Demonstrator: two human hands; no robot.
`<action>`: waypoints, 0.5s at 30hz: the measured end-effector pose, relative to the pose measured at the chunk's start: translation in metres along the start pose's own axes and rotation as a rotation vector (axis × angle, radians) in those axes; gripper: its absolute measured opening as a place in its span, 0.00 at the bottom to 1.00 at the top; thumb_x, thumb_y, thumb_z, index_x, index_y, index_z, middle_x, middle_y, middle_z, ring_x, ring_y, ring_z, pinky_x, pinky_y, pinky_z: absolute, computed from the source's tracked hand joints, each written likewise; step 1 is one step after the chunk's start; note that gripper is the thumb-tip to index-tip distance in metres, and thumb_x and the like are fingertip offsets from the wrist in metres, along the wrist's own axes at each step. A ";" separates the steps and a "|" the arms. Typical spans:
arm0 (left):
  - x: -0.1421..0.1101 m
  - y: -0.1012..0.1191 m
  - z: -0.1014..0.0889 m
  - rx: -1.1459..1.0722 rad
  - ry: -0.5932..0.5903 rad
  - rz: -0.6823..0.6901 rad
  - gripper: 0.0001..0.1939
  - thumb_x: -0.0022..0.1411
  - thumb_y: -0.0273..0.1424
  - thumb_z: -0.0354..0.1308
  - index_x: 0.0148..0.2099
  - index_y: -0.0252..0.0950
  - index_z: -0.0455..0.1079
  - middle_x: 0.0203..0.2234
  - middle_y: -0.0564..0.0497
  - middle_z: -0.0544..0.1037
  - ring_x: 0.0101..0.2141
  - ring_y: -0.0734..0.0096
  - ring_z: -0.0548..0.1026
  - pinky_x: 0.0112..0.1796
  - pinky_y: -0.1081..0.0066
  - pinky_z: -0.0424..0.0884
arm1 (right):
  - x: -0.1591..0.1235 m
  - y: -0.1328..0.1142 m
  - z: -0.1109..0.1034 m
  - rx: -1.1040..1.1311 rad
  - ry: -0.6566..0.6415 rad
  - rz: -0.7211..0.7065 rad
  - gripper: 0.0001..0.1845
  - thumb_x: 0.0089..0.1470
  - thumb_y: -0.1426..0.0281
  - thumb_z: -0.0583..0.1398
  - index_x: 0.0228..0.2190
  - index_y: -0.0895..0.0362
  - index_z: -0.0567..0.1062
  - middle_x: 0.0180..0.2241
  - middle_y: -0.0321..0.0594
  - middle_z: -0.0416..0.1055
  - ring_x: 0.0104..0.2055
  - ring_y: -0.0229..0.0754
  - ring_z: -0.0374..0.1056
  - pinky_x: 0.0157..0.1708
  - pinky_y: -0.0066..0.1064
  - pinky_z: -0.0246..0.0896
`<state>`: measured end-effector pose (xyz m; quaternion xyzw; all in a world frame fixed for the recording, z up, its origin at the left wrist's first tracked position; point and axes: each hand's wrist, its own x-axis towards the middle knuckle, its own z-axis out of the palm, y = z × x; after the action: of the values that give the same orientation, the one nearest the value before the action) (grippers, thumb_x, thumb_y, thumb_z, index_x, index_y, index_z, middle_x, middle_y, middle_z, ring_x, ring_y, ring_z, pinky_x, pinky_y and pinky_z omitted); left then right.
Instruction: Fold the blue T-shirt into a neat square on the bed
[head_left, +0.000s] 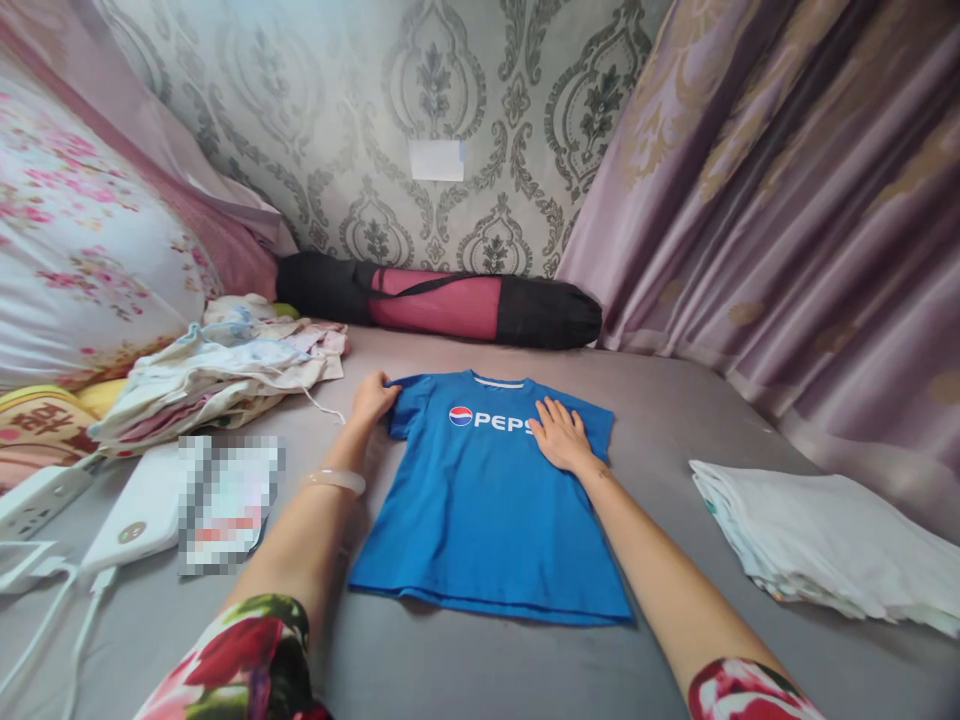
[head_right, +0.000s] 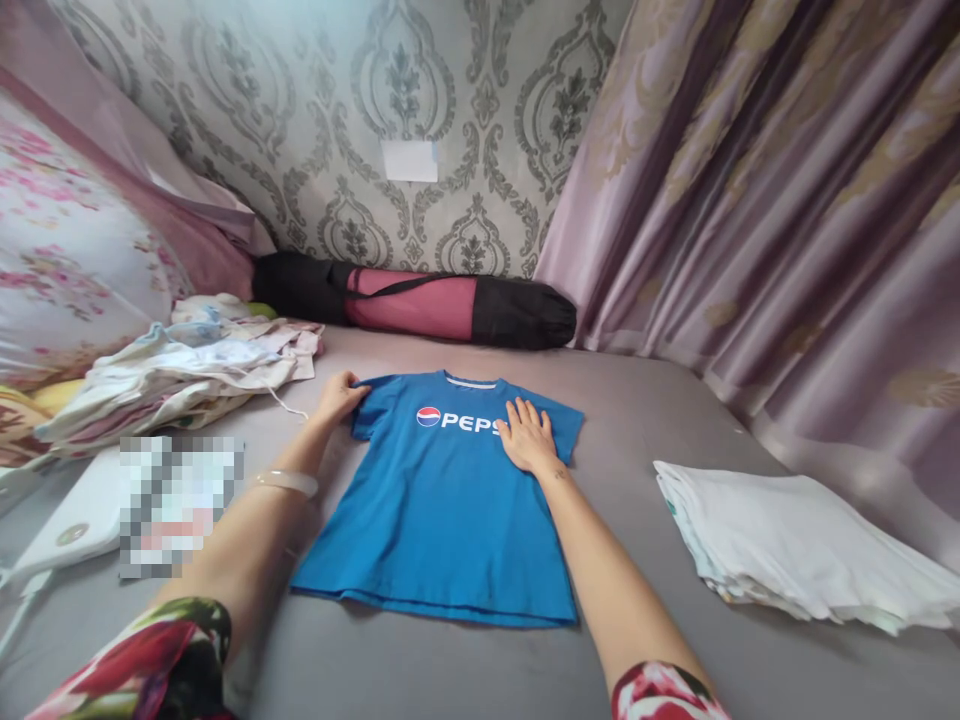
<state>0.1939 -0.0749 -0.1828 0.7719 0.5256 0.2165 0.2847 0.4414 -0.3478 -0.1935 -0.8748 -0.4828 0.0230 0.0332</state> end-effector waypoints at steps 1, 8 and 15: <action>0.003 -0.002 -0.001 0.021 0.042 0.024 0.06 0.58 0.35 0.57 0.32 0.41 0.64 0.32 0.49 0.75 0.42 0.59 0.74 0.42 0.63 0.69 | 0.000 0.000 0.001 -0.001 0.000 0.004 0.33 0.66 0.56 0.39 0.66 0.57 0.52 0.69 0.44 0.43 0.70 0.46 0.38 0.66 0.49 0.32; -0.001 0.001 -0.012 0.117 0.054 0.027 0.14 0.60 0.36 0.58 0.47 0.38 0.64 0.39 0.44 0.76 0.46 0.54 0.74 0.44 0.62 0.69 | 0.002 0.002 -0.001 0.113 0.016 0.005 0.31 0.65 0.58 0.44 0.64 0.56 0.56 0.68 0.45 0.46 0.70 0.48 0.40 0.66 0.50 0.31; -0.083 -0.006 -0.048 -0.002 -0.177 -0.076 0.22 0.60 0.38 0.58 0.52 0.32 0.62 0.30 0.49 0.77 0.29 0.65 0.77 0.33 0.67 0.72 | -0.010 0.023 0.000 0.702 0.473 0.113 0.25 0.59 0.67 0.50 0.56 0.62 0.66 0.61 0.51 0.61 0.63 0.42 0.57 0.59 0.36 0.55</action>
<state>0.1299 -0.1403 -0.1536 0.7672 0.5269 0.1372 0.3390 0.4554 -0.3688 -0.1957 -0.8166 -0.3760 -0.0136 0.4376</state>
